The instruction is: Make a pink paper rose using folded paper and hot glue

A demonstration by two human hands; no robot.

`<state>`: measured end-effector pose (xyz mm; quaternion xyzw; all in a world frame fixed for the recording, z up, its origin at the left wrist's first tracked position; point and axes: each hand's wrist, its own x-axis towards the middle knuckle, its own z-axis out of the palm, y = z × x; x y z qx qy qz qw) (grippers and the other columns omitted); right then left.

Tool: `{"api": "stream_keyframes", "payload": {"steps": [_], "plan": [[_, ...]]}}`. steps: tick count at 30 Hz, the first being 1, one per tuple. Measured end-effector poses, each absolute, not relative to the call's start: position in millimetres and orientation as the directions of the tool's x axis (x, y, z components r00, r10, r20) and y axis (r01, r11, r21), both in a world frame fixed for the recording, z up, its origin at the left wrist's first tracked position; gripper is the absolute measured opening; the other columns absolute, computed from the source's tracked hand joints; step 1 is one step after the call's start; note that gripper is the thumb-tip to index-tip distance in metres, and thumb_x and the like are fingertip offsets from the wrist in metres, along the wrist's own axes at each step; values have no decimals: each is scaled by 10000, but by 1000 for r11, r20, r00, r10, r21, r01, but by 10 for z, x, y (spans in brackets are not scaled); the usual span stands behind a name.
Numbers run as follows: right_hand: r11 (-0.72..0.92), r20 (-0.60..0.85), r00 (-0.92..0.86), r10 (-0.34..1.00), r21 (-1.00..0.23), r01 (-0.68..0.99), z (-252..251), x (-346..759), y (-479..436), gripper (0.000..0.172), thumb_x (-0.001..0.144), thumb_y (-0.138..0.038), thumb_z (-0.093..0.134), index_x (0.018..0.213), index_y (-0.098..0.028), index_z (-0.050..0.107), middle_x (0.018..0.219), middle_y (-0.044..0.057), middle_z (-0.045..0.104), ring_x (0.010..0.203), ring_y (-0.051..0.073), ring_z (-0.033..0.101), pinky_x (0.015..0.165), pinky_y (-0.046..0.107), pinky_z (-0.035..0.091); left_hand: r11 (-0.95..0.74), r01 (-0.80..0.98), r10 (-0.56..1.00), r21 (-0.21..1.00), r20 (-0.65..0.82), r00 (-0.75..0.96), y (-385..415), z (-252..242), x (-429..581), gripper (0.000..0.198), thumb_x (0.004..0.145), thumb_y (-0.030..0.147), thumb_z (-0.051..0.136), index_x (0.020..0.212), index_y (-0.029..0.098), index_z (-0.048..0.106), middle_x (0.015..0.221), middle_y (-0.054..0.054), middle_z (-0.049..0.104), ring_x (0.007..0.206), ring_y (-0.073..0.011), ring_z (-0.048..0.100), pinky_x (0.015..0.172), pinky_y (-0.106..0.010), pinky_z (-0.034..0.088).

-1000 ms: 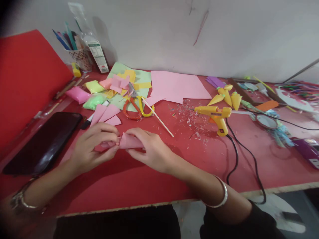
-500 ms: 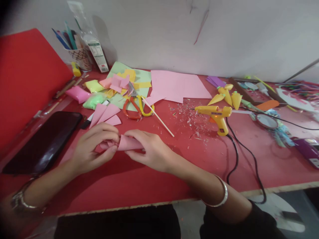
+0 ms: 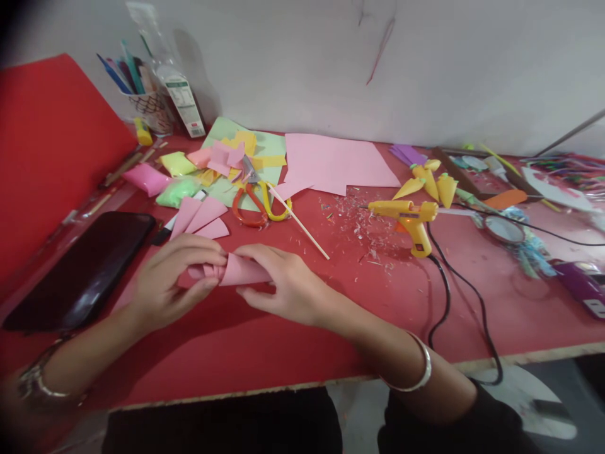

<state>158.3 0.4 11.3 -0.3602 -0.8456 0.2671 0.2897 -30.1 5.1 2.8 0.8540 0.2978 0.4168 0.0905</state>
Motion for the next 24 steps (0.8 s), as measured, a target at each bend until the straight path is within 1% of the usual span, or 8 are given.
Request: {"api": "stream_keyframes", "payload": {"steps": [5,9,12,15,17,21,24], "plan": [[610,316,-571,758,-652,450,98,1560,-13,329,717,-212,534,1034,-139,482,949,69,609,784,134,569,642,241,464,-835,446,526,322,703,479,61,-36,-295,180,867,216,318,962,159,460,857,-67,535,831,-166,514,709,-292,453],[604,280,-600,749,-661,445,113,1539,-31,308,721,-200,515,1019,-128,490,909,72,610,745,130,559,604,241,458,-834,474,515,284,707,484,53,-62,-299,225,870,231,292,1017,154,443,885,-73,525,850,-184,508,722,-317,438],[609,283,-606,743,-661,438,135,1538,-31,287,724,-210,517,995,-118,500,872,65,609,702,120,542,602,240,450,-835,475,517,278,692,503,48,-57,-319,245,857,231,311,1056,153,432,917,-78,523,862,-190,501,736,-323,430],[594,273,-604,748,-681,428,154,1547,-23,264,747,-243,511,975,-109,507,848,60,608,685,115,533,602,239,443,-845,445,510,297,697,504,53,-36,-333,269,832,246,358,1076,149,416,933,-83,527,873,-197,493,739,-329,430],[567,253,-599,760,-708,420,158,1553,-17,265,771,-266,494,984,-110,505,852,59,606,690,115,533,584,230,436,-829,449,539,333,691,483,58,-22,-331,268,813,245,389,1063,152,419,929,-80,532,865,-197,497,730,-330,435],[521,222,-576,787,-740,426,146,1559,-14,297,783,-290,489,1028,-123,493,893,61,601,693,114,529,544,216,418,-769,482,628,420,639,445,60,-5,-310,202,794,210,411,986,166,460,878,-60,545,812,-181,515,696,-322,449],[514,213,-582,785,-748,420,139,1560,-14,283,792,-290,479,1024,-128,493,877,55,593,680,108,520,531,209,410,-762,460,643,455,612,460,58,7,-304,161,788,188,423,930,167,496,850,-52,542,783,-162,515,674,-295,452]]}}
